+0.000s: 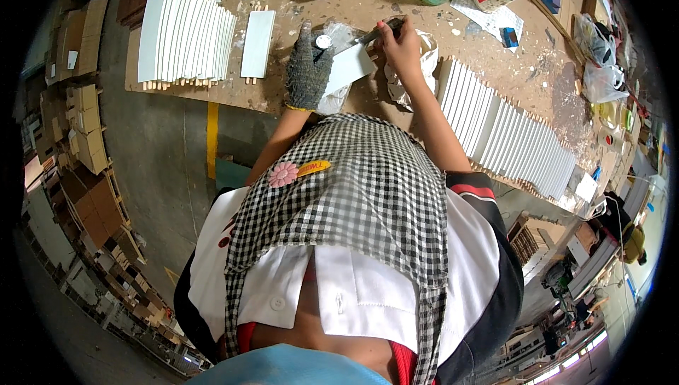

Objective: The person applies a white substance to a small wooden board by hand and with a tool, then wipes the surface with a cloth.

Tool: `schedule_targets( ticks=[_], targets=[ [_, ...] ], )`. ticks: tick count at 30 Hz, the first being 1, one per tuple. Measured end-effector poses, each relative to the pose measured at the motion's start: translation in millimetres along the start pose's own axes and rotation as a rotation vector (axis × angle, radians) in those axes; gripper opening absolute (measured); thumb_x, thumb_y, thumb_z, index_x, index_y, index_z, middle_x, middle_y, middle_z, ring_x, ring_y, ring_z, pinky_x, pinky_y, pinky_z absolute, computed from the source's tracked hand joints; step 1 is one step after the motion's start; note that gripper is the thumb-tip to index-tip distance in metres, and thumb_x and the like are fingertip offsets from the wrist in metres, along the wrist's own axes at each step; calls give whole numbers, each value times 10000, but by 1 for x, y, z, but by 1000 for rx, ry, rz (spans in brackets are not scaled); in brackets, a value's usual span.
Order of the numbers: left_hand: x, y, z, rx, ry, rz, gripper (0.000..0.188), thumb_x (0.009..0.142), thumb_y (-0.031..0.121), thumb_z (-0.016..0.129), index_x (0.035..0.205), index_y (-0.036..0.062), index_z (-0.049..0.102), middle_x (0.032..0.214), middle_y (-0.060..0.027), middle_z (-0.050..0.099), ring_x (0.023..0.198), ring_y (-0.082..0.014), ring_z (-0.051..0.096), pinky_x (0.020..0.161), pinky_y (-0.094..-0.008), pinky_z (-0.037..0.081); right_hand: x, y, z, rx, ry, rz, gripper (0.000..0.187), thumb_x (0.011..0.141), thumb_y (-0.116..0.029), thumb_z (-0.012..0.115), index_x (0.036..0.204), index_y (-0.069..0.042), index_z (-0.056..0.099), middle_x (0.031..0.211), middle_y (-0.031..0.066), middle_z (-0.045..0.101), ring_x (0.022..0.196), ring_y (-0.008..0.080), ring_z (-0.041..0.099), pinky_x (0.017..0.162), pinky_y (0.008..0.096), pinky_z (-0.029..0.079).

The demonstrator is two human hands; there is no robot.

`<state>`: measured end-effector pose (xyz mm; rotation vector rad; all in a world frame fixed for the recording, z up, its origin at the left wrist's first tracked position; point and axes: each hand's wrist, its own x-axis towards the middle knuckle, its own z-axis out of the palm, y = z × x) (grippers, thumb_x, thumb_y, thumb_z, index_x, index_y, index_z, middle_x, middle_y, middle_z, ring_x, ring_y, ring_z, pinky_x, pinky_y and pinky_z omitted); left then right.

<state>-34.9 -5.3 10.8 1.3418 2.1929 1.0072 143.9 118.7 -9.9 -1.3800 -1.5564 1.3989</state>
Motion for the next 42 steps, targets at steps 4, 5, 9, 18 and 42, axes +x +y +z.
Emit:
schedule_targets(
  ticks=[4,5,9,18,42],
  targets=[
    [-1,-2,1,-3,-4,-25,708,897,187,688,1516,77,362,1285,-259,593,1125,-422,618,924,-476,520,0,-15,-5,165,16,108,335,945,-218,729,884,-12,472,667,45,582,564,133,565,492,285,444],
    [-1,-3,1,-3,-4,-25,708,897,187,688,1516,77,362,1285,-259,593,1125,-422,618,924,-476,520,5,-3,-4,231,-9,105,333,944,-204,729,878,-15,462,673,46,571,568,128,562,485,282,437],
    [-1,-4,2,-79,-7,-9,702,892,169,691,1510,79,370,1254,-244,605,1107,-407,627,918,-470,524,8,8,-6,165,-83,153,339,942,-205,731,878,-12,460,690,53,569,560,117,552,471,279,425],
    [0,-4,2,-73,-8,-12,708,894,161,690,1515,73,361,1270,-263,592,1121,-417,617,925,-461,523,5,4,-2,184,-38,175,327,941,-210,730,877,-11,478,683,37,567,552,110,537,462,275,412],
    [-1,-5,0,-42,-20,-35,709,894,185,693,1511,66,365,1280,-259,594,1129,-413,621,932,-469,523,1,-14,1,85,-71,139,349,955,-266,722,875,-20,488,718,34,567,611,107,544,535,266,424]
  ],
)
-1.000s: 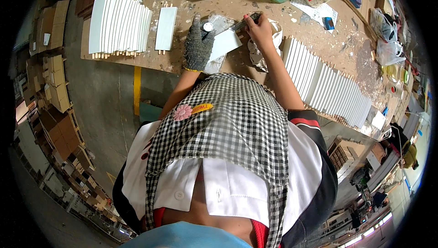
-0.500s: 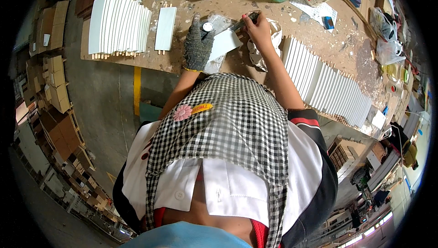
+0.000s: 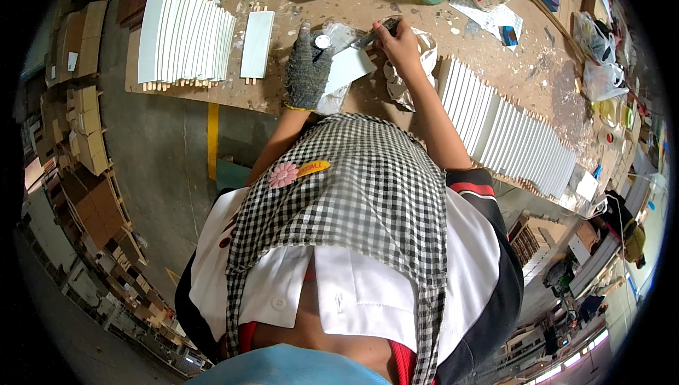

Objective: The person applies a white substance to a small wooden board by hand and with a tool, then wipes the surface with a cloth.

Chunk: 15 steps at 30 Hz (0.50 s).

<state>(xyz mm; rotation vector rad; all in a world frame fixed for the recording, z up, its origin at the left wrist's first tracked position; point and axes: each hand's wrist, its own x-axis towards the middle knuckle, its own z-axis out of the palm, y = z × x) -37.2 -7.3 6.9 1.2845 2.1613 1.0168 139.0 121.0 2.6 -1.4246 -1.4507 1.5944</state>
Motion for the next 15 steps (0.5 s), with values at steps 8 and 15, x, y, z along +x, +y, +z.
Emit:
schedule_targets(
  ticks=[8,15],
  targets=[
    [0,-1,2,34,29,25,708,894,188,699,1508,65,369,1285,-254,595,1131,-412,622,926,-463,528,12,14,-2,-52,-51,-11,329,961,-251,705,892,15,524,656,42,584,563,109,544,487,286,428],
    [1,1,1,-38,-3,5,709,896,171,693,1511,58,359,1310,-272,576,1168,-418,602,954,-465,514,12,17,-4,31,-5,-9,338,951,-264,721,906,11,529,705,47,605,618,110,566,547,277,460]
  ],
)
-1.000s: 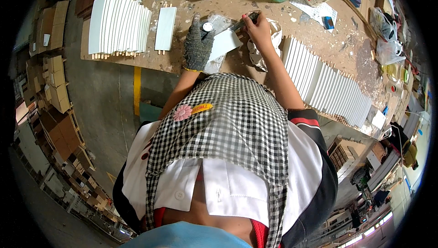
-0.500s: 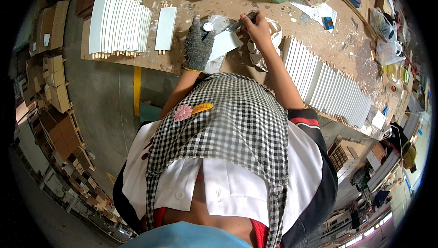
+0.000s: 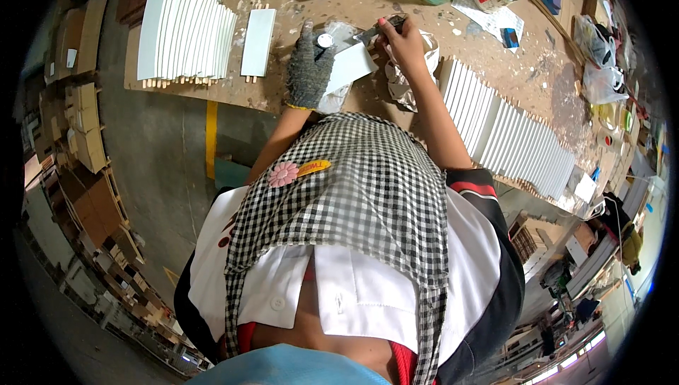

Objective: The person applies a white substance to a small wooden board by hand and with a tool, then wipes the surface with a cloth.

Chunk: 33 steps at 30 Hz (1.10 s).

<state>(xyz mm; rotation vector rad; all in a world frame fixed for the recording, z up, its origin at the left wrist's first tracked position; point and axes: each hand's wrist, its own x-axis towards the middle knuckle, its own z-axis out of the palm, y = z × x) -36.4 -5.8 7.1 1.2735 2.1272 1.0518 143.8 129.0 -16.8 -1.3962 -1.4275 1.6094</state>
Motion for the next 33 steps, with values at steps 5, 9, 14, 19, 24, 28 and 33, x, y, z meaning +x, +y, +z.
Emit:
schedule_targets(
  ticks=[5,9,14,19,24,28,33],
  targets=[
    [-1,0,0,29,4,-2,706,898,170,691,1507,49,355,1325,-281,565,1184,-427,591,970,-469,506,-9,-16,-8,354,-75,58,258,927,-189,751,967,-12,568,823,57,658,718,129,629,662,252,508],
    [0,-3,1,40,39,39,679,910,216,698,1478,0,394,1239,-264,620,1106,-394,635,922,-454,520,-14,-13,-4,414,-33,-60,281,904,-176,778,1005,-5,579,872,68,669,737,136,642,678,250,512],
    [0,-4,2,58,49,56,685,909,217,704,1477,-2,391,1237,-251,624,1096,-386,640,919,-450,522,-13,1,-5,406,-126,45,236,923,-105,742,1043,-4,565,900,81,674,777,145,671,708,266,553],
    [0,-8,2,49,20,44,694,906,194,700,1486,-1,373,1239,-236,624,1094,-378,641,920,-449,523,-14,4,-4,353,-153,77,202,939,-91,716,1045,-12,564,927,80,679,803,149,686,725,269,567],
    [1,-6,2,45,22,45,685,905,181,693,1483,-6,377,1237,-236,627,1095,-376,642,921,-445,522,-15,4,-2,266,-161,53,221,938,-108,721,1043,-5,556,913,79,685,799,145,695,714,268,578],
    [1,-7,1,45,26,55,679,905,183,692,1478,-9,383,1235,-237,628,1096,-376,641,923,-446,521,-16,1,0,211,-154,60,217,941,-111,719,1028,-9,548,911,77,686,796,143,698,703,271,579],
    [1,-7,2,51,29,50,670,906,190,692,1473,-6,393,1229,-241,628,1091,-379,642,919,-446,522,-17,1,1,219,-81,24,214,945,-113,713,1023,-10,542,904,79,687,786,144,702,698,274,583]
  ],
)
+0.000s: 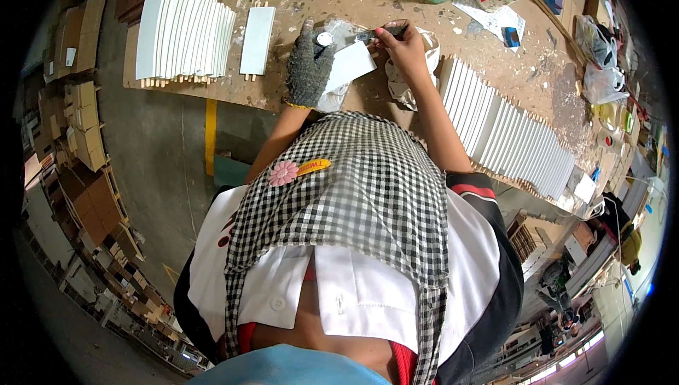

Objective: The person applies a white substance to a small wooden board by hand and with a tool, then wipes the surface with a cloth.

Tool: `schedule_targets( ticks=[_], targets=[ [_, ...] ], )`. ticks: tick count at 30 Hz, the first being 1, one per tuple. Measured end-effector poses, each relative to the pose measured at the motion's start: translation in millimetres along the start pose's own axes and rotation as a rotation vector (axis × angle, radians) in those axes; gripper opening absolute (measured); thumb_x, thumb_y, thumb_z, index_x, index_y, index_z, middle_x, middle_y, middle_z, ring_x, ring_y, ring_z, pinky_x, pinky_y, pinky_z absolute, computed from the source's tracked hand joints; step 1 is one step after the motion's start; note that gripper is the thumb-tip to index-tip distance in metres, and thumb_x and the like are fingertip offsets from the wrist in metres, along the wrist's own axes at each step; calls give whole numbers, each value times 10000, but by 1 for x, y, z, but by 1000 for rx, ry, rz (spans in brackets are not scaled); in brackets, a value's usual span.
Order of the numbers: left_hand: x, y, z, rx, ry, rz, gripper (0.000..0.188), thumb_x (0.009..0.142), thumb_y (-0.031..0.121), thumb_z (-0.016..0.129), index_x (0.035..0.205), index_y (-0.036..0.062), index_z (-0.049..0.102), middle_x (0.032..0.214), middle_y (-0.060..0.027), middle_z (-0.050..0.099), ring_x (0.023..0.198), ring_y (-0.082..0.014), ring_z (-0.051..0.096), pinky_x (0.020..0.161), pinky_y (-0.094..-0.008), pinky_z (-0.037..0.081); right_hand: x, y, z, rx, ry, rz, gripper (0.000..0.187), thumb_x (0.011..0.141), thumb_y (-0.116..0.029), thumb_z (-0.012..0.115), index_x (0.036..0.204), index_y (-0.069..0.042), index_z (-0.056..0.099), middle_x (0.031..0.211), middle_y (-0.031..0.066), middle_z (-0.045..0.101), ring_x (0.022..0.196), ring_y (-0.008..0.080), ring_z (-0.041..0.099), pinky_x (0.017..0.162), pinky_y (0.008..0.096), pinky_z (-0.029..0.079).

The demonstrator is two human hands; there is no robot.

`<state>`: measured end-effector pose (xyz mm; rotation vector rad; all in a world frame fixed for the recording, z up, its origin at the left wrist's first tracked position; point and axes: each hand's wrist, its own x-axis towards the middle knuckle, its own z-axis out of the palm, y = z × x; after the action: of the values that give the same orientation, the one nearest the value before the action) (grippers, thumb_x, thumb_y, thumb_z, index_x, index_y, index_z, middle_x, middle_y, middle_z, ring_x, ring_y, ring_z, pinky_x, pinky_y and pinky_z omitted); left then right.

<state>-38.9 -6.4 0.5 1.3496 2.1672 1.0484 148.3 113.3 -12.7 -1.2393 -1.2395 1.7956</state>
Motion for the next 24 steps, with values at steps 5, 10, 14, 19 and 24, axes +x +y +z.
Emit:
schedule_targets(
  ticks=[5,10,14,19,24],
  targets=[
    [0,-1,1,42,7,4,662,905,196,692,1469,5,402,1220,-239,631,1078,-379,647,910,-447,527,1,2,0,1,-65,69,205,951,-105,703,1016,-9,534,902,85,689,788,147,703,691,274,586],
    [-1,1,-2,3,-9,-18,682,897,207,701,1476,12,397,1232,-237,630,1091,-379,646,910,-451,528,-4,-5,5,-29,-11,44,220,948,-107,708,1017,0,529,888,93,688,761,159,712,658,275,587],
    [-1,3,-3,2,-10,-13,685,898,208,700,1479,14,395,1236,-241,629,1096,-380,646,913,-452,528,-4,-10,6,8,10,63,230,944,-109,713,1017,9,529,878,100,688,741,173,721,636,281,585],
    [-1,5,-4,70,-12,-7,677,905,210,695,1479,12,396,1235,-243,628,1093,-384,645,914,-460,525,-2,-4,4,-100,26,65,233,940,-108,719,1012,15,535,876,100,687,754,161,709,658,283,583],
    [-1,1,-2,19,3,-3,672,904,199,696,1475,8,400,1232,-239,631,1084,-380,647,911,-456,526,-2,-9,-1,-48,54,81,248,927,-111,737,1015,16,543,895,98,681,766,149,693,681,285,579]
  ],
)
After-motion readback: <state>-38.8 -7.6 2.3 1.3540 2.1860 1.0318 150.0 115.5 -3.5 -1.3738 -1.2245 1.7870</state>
